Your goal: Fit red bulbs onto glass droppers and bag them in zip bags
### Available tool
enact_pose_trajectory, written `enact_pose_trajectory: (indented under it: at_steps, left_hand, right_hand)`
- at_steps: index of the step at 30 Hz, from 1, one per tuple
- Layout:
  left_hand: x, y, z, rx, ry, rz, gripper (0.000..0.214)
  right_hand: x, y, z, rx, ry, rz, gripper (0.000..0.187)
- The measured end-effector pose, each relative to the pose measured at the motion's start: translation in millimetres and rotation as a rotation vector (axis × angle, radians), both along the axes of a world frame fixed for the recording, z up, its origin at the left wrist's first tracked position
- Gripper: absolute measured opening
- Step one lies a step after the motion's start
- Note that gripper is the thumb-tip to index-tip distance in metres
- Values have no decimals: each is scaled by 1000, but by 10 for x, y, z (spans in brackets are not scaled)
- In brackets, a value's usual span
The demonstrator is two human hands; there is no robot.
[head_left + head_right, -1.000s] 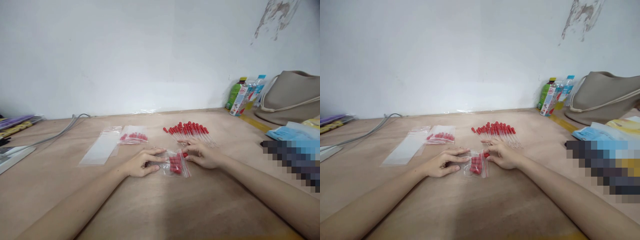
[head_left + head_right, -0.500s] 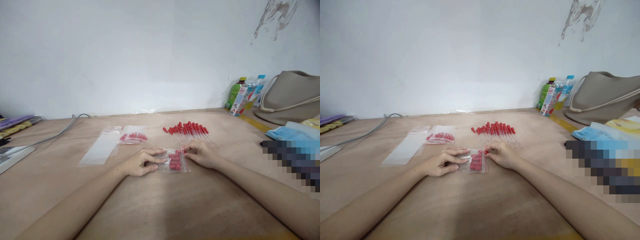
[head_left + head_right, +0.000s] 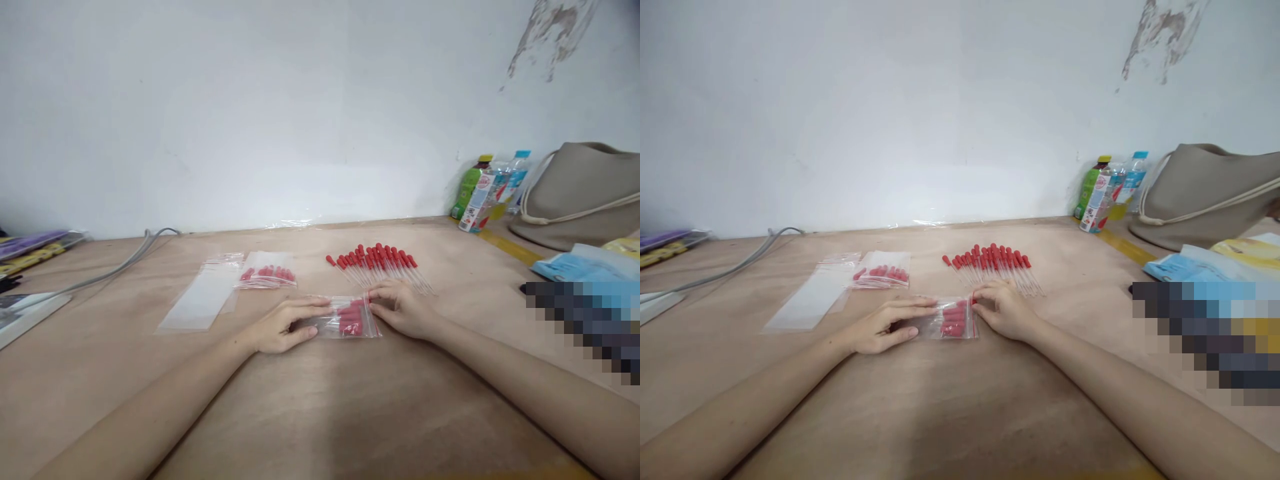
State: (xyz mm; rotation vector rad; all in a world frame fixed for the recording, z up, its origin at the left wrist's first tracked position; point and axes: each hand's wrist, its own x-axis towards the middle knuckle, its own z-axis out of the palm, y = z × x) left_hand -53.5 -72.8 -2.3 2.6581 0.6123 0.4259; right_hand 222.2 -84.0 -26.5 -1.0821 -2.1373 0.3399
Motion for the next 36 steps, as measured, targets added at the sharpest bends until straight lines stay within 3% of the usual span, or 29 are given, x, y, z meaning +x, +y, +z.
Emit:
enact_pose_trajectory:
  at_steps: [7, 14, 19, 28, 32, 36]
  left_hand:
    - [9, 20, -36, 23, 1, 39, 39]
    - [18, -16, -45, 81, 29, 18, 54]
    - [28, -3, -36, 57, 45, 19, 43]
    - [34, -6, -54, 82, 50, 70, 45]
    - [31, 2, -71, 96, 55, 63, 48]
    - [25, 14, -89, 110, 63, 64, 51]
  right_hand:
    - [-67, -37, -17, -33, 16, -58, 13]
    - [-110, -30, -35, -2, 2, -173, 15]
    - [-147, -62, -54, 81, -113, -142, 11]
    - [-138, -92, -53, 81, -213, -117, 30]
    - [-223, -176, -1, 50, -160, -244, 13]
    - [-310, -260, 30, 15, -167, -295, 21]
